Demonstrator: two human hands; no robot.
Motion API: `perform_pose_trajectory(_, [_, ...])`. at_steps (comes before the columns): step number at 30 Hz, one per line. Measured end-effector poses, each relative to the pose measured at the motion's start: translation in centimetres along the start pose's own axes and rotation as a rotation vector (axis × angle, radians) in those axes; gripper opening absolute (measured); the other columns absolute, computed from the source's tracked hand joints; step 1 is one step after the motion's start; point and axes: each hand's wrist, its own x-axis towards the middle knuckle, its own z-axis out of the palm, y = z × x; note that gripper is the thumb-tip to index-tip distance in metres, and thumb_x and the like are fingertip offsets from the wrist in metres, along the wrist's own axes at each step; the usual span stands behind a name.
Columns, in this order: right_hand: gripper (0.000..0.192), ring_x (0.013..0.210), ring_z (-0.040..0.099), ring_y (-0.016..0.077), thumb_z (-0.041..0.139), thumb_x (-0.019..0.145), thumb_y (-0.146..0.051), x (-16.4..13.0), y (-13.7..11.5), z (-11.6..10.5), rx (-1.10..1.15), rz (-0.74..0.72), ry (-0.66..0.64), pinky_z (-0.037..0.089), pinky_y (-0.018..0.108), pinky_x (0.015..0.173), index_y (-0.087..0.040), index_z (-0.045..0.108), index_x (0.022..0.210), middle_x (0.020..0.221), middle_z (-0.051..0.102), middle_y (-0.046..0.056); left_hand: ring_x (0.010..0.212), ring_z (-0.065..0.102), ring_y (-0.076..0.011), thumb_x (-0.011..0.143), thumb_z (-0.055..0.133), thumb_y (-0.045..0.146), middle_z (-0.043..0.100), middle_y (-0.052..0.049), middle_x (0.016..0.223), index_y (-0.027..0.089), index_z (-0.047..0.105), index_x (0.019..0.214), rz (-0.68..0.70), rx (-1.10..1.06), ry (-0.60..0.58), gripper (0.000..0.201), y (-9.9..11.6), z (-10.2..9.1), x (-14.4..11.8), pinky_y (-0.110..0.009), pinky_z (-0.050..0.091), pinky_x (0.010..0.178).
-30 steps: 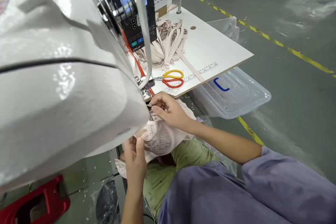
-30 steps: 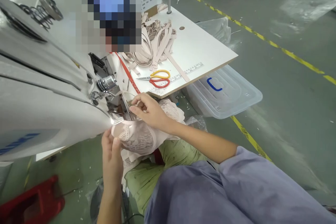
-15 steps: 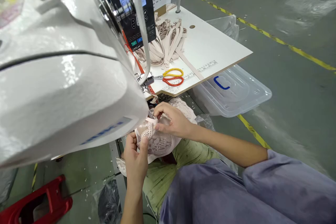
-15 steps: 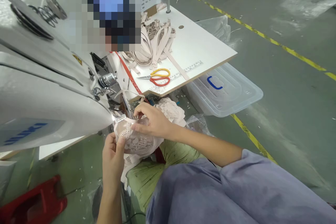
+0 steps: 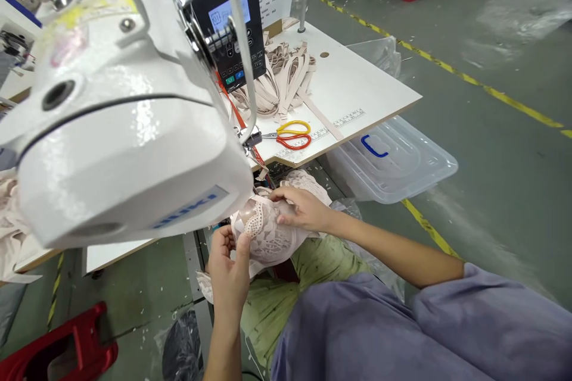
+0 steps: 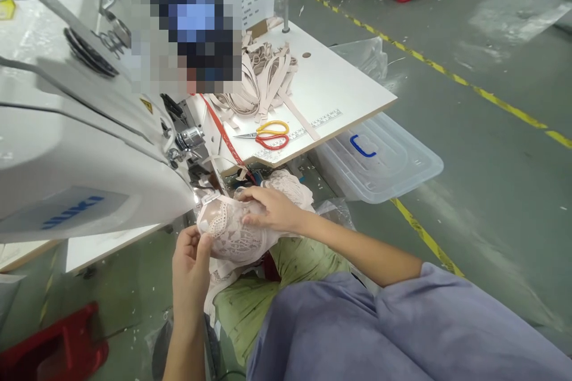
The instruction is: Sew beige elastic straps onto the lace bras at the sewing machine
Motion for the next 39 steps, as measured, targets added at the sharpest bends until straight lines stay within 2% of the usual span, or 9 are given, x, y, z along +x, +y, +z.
perform_pose_trajectory(8, [0.043, 0.069, 0.062, 0.0158, 0.041, 0.101, -0.049, -2.6, -2.1, -0.6, -0.052, 0.051, -0.052, 0.044, 0.027, 0.067, -0.018, 0.065, 0.085, 0.076, 0.068, 0.005, 0.077, 0.057, -0.0142, 0.093, 0.055, 0.051, 0.062, -0.001, 0.085, 0.02, 0.065, 0.098, -0.112, -0.385, -0.155, 0.032, -1.3, -1.4, 0.4, -0.023, 0.045, 0.069])
perform_pose_trajectory(12, [0.038, 0.065, 0.059, 0.0121, 0.048, 0.1, -0.042, -5.7, -6.1, 1.2, 0.076, -0.032, -0.58, 0.04, 0.023, 0.063, -0.019, 0.066, 0.077, 0.07, 0.067, 0.001, 0.067, 0.065, -0.0194, 0.084, 0.069, 0.048, 0.068, -0.006, 0.073, 0.014, 0.071, 0.081, -0.229, -0.662, -0.612, 0.034, -2.1, -1.3, -1.5, -0.027, 0.048, 0.059])
perform_pose_trajectory(14, [0.037, 0.062, 0.057, 0.0124, 0.049, 0.099, -0.041, -7.3, -6.8, 2.2, 0.028, -0.038, -0.78, 0.038, 0.023, 0.06, -0.019, 0.066, 0.075, 0.068, 0.066, 0.001, 0.053, 0.063, -0.0194, 0.078, 0.078, 0.038, 0.064, -0.006, 0.058, 0.01, 0.072, 0.074, -0.232, -0.785, -0.671, 0.03, -2.2, -1.8, -2.3, -0.028, 0.046, 0.051])
perform_pose_trajectory(19, [0.047, 0.078, 0.064, 0.0198, 0.032, 0.103, -0.047, -8.8, -5.7, 1.4, -0.108, 0.23, -0.523, 0.045, 0.028, 0.069, -0.019, 0.066, 0.088, 0.082, 0.067, 0.007, 0.05, 0.052, -0.0046, 0.094, 0.063, 0.027, 0.049, 0.009, 0.054, 0.017, 0.064, 0.085, -0.097, -1.236, -0.121, 0.014, -4.3, -10.0, -1.4, -0.02, 0.049, 0.064])
perform_pose_trajectory(26, [0.045, 0.086, 0.064, 0.0229, 0.042, 0.097, -0.055, -8.0, -6.2, -1.8, -0.046, 0.322, -0.618, 0.049, 0.032, 0.078, -0.022, 0.071, 0.09, 0.089, 0.069, 0.008, 0.042, 0.042, -0.0041, 0.102, 0.046, 0.024, 0.045, 0.01, 0.055, 0.018, 0.049, 0.081, 0.005, -1.373, 0.52, 0.022, -12.7, -22.8, 0.3, -0.017, 0.036, 0.05])
perform_pose_trajectory(30, [0.046, 0.083, 0.064, 0.022, 0.052, 0.09, -0.062, -8.5, -5.4, -1.3, 0.095, 0.514, -0.522, 0.051, 0.031, 0.074, -0.019, 0.071, 0.089, 0.088, 0.069, 0.007, 0.038, 0.037, -0.0043, 0.104, 0.034, 0.019, 0.041, 0.01, 0.052, 0.017, 0.048, 0.079, -0.086, -1.301, 0.627, 0.029, -15.9, -24.7, -1.0, -0.018, 0.031, 0.047])
perform_pose_trajectory(34, [0.05, 0.075, 0.063, 0.0208, 0.065, 0.08, -0.065, -9.7, -3.4, 0.3, 0.214, 0.567, 0.012, 0.053, 0.03, 0.064, -0.022, 0.06, 0.104, 0.082, 0.064, 0.005, 0.036, 0.03, -0.0038, 0.104, 0.037, 0.024, 0.036, 0.011, 0.048, 0.019, 0.044, 0.076, -0.083, -1.202, 0.663, 0.03, -16.3, -25.1, -2.0, -0.016, 0.03, 0.047])
perform_pose_trajectory(37, [0.053, 0.079, 0.064, 0.0216, 0.07, 0.079, -0.059, -10.4, -2.9, 1.9, 0.166, 0.502, 0.399, 0.054, 0.031, 0.065, -0.025, 0.051, 0.115, 0.094, 0.065, 0.007, 0.035, 0.02, -0.0043, 0.102, 0.044, 0.033, 0.025, 0.012, 0.045, 0.02, 0.046, 0.077, -0.078, -1.092, 0.585, 0.029, -14.9, -23.1, -2.2, -0.016, 0.023, 0.042])
perform_pose_trajectory(39, [0.041, 0.073, 0.062, 0.0208, 0.066, 0.083, -0.058, -10.1, -3.6, 3.0, 0.072, 0.471, 0.313, 0.052, 0.032, 0.061, -0.025, 0.056, 0.105, 0.091, 0.066, 0.007, 0.036, 0.015, -0.0047, 0.096, 0.057, 0.042, 0.021, 0.013, 0.045, 0.02, 0.05, 0.079, -0.094, -0.994, 0.461, 0.028, -13.4, -20.0, -2.3, -0.018, 0.018, 0.04])
